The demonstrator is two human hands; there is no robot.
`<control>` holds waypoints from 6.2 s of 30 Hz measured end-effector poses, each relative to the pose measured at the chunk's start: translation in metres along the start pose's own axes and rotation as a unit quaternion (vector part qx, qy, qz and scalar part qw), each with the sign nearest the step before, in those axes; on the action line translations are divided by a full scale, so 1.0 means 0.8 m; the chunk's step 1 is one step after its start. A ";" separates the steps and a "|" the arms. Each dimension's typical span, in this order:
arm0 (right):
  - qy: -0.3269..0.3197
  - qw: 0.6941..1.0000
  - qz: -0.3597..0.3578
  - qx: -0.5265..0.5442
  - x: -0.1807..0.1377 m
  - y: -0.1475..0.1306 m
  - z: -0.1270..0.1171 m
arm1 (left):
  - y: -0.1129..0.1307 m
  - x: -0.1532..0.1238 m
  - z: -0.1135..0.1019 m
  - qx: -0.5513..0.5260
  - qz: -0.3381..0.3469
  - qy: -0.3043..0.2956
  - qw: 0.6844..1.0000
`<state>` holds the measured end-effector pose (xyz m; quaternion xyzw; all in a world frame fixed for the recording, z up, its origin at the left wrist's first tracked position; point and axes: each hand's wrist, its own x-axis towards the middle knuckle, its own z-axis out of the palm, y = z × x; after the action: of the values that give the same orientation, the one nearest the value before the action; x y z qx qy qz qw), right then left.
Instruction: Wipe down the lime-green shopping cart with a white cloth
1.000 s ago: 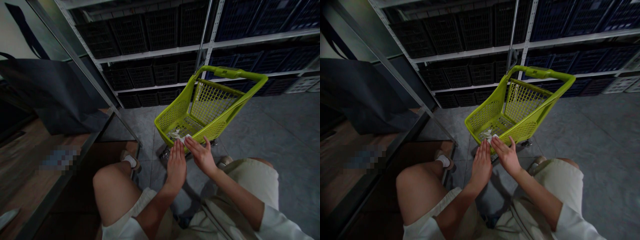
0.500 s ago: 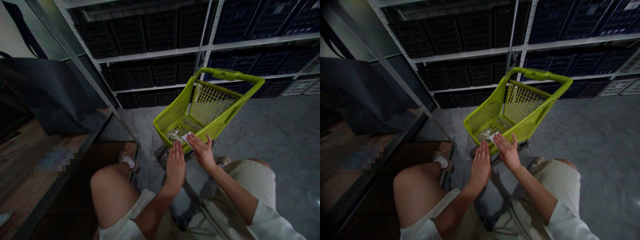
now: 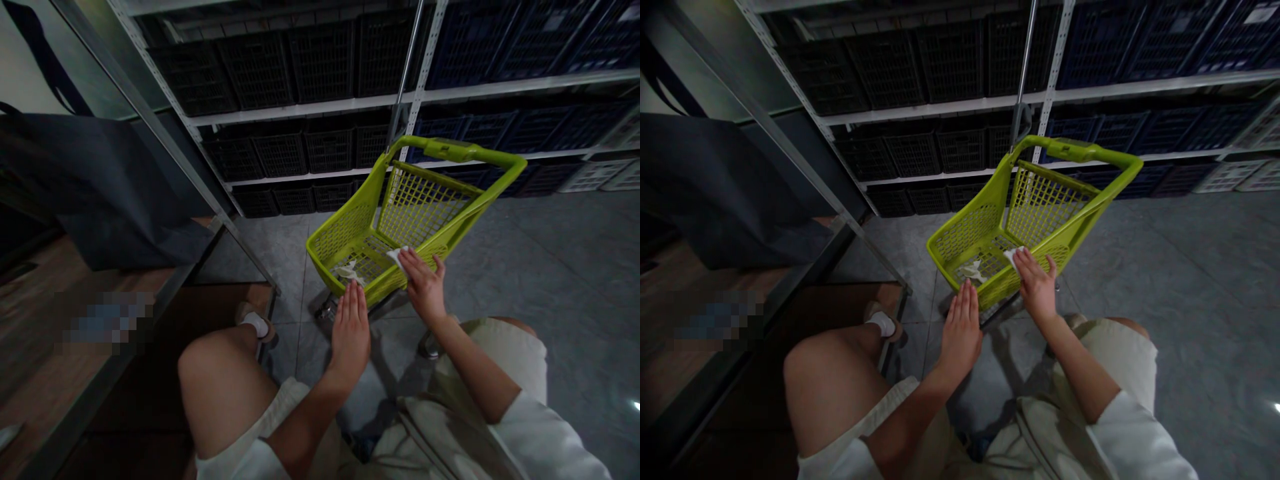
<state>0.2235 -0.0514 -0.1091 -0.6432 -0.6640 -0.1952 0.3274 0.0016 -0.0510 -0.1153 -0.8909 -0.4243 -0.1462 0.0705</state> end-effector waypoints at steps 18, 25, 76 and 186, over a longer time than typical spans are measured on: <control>-0.022 0.998 0.032 -0.047 0.008 0.004 -0.010 | 0.001 0.000 -0.003 -0.011 0.001 -0.005 1.000; -0.099 0.985 -0.136 0.044 -0.014 -0.082 -0.007 | 0.000 0.002 -0.006 -0.002 -0.002 -0.006 1.000; -0.131 0.973 -0.185 0.048 -0.002 -0.053 -0.017 | -0.004 -0.002 -0.011 -0.023 0.009 -0.009 1.000; -0.028 1.000 0.000 0.007 0.012 0.037 -0.016 | 0.001 0.001 -0.006 -0.013 0.005 -0.019 1.000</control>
<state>0.2557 -0.0499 -0.0983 -0.6462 -0.6741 -0.1723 0.3134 0.0015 -0.0521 -0.1105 -0.8965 -0.4188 -0.1348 0.0518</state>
